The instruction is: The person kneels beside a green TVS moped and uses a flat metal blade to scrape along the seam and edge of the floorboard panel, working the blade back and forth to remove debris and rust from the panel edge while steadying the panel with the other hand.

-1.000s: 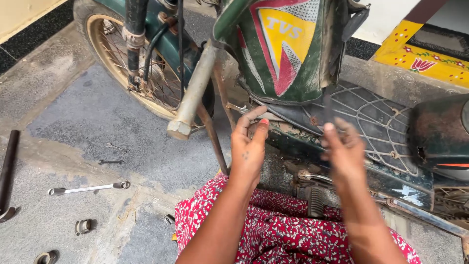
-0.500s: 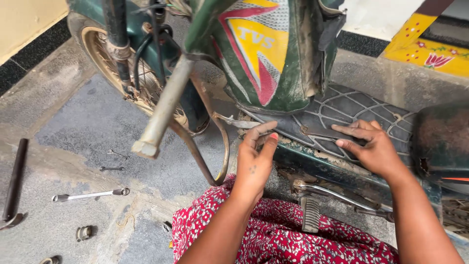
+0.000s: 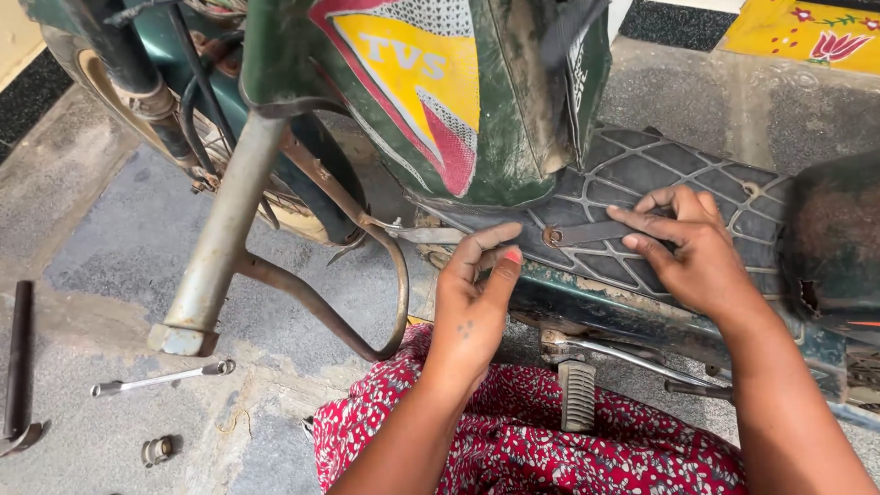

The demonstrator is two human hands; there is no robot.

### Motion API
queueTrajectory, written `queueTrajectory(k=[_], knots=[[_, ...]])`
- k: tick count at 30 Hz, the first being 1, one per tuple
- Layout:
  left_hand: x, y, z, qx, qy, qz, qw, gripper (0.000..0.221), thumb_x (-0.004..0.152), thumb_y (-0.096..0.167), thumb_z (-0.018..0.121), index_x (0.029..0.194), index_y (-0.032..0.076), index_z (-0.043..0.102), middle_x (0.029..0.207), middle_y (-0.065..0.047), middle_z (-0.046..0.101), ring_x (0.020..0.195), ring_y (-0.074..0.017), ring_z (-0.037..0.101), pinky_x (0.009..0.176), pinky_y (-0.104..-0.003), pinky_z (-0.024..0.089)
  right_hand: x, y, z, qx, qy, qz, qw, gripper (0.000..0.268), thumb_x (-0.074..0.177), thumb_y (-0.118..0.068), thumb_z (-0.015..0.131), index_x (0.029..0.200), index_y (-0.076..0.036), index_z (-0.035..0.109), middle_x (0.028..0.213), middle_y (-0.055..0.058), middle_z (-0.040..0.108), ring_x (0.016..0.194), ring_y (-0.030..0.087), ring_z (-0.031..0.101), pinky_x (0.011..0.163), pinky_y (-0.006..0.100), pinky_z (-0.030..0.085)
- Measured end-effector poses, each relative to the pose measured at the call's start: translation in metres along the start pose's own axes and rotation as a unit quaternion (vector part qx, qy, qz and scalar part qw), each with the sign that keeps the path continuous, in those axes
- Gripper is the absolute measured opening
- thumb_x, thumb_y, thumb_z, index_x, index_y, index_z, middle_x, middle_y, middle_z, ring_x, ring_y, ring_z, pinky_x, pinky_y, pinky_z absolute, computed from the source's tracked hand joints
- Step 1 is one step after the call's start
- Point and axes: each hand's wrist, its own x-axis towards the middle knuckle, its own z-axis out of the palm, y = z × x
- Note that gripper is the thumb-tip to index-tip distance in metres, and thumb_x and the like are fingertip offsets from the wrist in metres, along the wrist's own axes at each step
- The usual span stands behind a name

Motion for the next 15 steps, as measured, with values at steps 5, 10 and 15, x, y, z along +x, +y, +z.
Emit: queueTrajectory(k=[5, 10, 15], knots=[[0.0, -0.002, 0.005, 0.006, -0.01, -0.001, 1.0, 0.03, 0.1, 0.011, 0.065, 0.129, 0.003, 0.067, 0.109, -0.007, 0.069, 0.102, -0.011, 0.059, 0.095, -0.026, 0.047, 0.008, -0.021, -0.001, -0.052, 0.019, -0.022, 0.998, 0.045, 0.087, -0.01, 0.075, 0.129, -0.027, 0.075, 0.119, 0.009, 0.061, 0.11, 0.029, 0.052, 0.1, 0.04, 0.045], [-0.001, -0.002, 0.009, 0.006, -0.014, 0.006, 1.0, 0.029, 0.099, 0.011, 0.065, 0.127, 0.004, 0.067, 0.112, -0.006, 0.07, 0.104, -0.0113, 0.061, 0.097, -0.026, 0.048, 0.01, -0.02, 0.002, -0.079, 0.037, -0.053, 0.995, 0.045, 0.086, -0.006, 0.075, 0.127, -0.025, 0.076, 0.118, 0.009, 0.061, 0.11, 0.032, 0.052, 0.098, 0.041, 0.046], [-0.004, 0.001, -0.001, 0.006, 0.007, -0.004, 1.0, 0.03, 0.099, 0.01, 0.064, 0.128, 0.003, 0.067, 0.113, -0.007, 0.07, 0.104, -0.012, 0.061, 0.097, -0.027, 0.048, 0.008, -0.016, 0.003, -0.023, 0.028, -0.032, 0.999, 0.04, 0.085, -0.005, 0.075, 0.122, -0.021, 0.076, 0.118, 0.006, 0.063, 0.112, 0.031, 0.052, 0.101, 0.041, 0.046]])
